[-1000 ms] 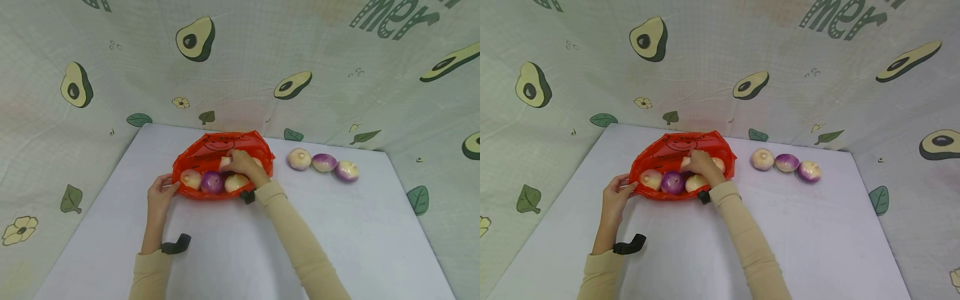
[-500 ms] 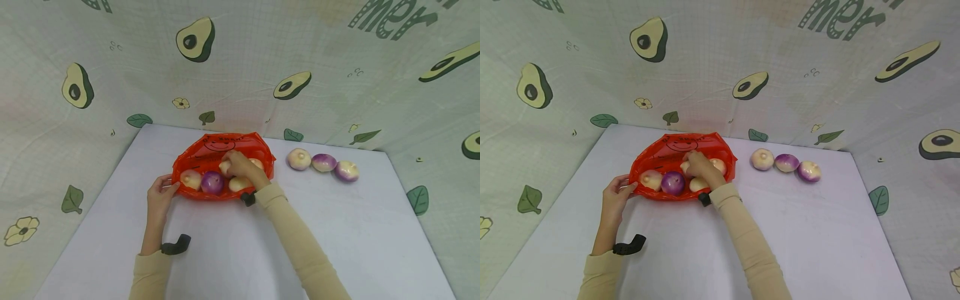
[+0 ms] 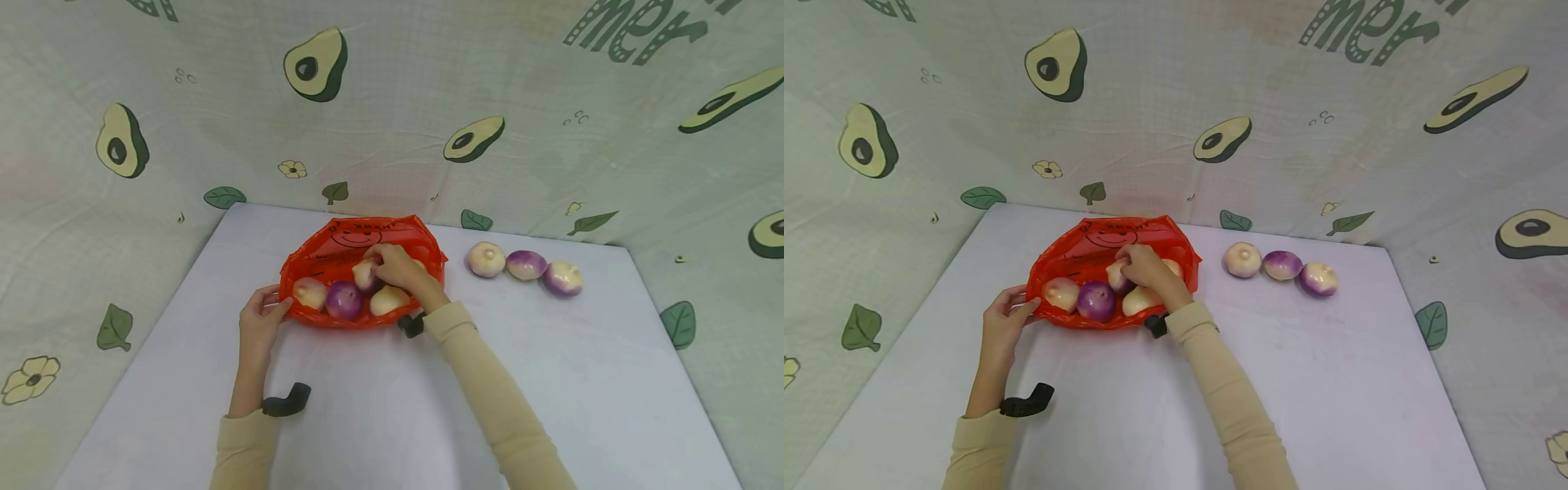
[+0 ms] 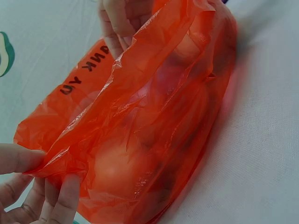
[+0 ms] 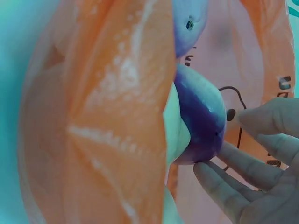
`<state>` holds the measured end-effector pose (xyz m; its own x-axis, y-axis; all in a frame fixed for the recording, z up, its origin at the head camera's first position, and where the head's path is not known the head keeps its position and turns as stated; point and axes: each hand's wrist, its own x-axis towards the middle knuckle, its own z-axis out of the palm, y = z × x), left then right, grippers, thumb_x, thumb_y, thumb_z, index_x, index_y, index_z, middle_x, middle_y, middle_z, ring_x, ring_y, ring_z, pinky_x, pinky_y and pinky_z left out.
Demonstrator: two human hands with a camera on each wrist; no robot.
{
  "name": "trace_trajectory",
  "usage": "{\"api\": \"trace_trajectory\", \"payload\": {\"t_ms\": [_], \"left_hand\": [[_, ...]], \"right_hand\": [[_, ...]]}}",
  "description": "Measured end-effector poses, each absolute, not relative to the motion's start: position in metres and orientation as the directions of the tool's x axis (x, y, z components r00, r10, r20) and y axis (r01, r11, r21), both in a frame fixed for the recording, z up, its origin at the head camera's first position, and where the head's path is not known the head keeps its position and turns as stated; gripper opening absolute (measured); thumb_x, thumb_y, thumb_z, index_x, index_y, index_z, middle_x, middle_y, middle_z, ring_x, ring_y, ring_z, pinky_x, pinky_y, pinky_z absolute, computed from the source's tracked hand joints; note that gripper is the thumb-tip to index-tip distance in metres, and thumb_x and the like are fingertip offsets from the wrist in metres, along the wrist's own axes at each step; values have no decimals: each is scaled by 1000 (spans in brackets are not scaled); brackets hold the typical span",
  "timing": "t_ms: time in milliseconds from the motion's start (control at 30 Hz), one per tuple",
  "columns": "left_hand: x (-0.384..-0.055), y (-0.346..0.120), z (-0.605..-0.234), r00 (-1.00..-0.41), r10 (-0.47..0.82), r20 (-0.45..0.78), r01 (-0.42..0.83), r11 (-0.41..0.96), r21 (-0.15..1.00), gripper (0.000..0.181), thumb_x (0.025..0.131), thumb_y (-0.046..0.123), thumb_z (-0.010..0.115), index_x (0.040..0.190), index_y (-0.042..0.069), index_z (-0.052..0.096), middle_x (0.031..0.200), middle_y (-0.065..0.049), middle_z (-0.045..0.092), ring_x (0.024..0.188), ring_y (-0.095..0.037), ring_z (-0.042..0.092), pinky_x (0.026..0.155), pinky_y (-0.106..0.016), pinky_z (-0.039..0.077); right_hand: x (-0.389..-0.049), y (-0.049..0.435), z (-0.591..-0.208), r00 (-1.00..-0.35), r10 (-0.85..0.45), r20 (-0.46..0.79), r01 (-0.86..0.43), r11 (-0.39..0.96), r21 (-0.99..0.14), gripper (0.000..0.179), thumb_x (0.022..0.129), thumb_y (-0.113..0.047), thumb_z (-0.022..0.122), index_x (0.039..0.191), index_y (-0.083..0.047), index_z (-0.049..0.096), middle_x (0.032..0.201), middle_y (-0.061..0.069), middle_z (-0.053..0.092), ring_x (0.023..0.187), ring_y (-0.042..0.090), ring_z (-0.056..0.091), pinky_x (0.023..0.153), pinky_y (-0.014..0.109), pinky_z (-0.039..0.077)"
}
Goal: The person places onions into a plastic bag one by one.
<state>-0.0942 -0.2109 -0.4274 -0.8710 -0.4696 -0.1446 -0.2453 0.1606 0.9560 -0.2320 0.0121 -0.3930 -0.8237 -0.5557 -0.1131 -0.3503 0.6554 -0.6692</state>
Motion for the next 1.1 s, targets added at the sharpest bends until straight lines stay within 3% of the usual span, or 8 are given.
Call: {"api": "trace_trajectory", "payload": {"t_ms": [533, 833, 967, 1100], "left_hand": [[-94, -212, -428, -870, -474, -139, -246, 172, 954, 35, 91, 18, 59, 123, 7, 55, 108, -11, 56, 75, 1, 56, 69, -12, 52], [-94, -213, -427, -871, -470, -147, -250, 167, 954, 36, 90, 20, 59, 124, 8, 54, 111, -11, 56, 77, -1, 56, 70, -11, 52], [-94, -213, -427, -870, -470, -148, -253, 168, 953, 36, 91, 20, 59, 125, 9, 54, 110, -11, 55, 77, -1, 56, 71, -13, 52], [-94, -214, -427, -870, -471, -148, -252, 166, 953, 36, 90, 20, 59, 124, 8, 54, 109, -10, 55, 77, -1, 56, 71, -13, 52]], "right_hand": [[-229, 24, -389, -869, -461, -178, -250, 722, -646, 32, 91, -22, 54, 121, -11, 57, 117, 5, 59, 102, 19, 54, 98, 36, 46], [-227, 33, -381, -899, -401, -176, -224, 766, -602, 32, 93, -26, 48, 122, -14, 56, 121, 4, 57, 109, 22, 51, 102, 41, 42], [-225, 43, -370, -904, -412, -115, -259, 741, -620, 32, 93, -24, 50, 122, -12, 58, 124, 7, 58, 117, 25, 51, 103, 43, 40], [-223, 58, -361, -910, -414, -6, -305, 680, -667, 29, 93, -18, 53, 118, -7, 60, 119, 10, 62, 113, 27, 57, 100, 42, 44]]}}
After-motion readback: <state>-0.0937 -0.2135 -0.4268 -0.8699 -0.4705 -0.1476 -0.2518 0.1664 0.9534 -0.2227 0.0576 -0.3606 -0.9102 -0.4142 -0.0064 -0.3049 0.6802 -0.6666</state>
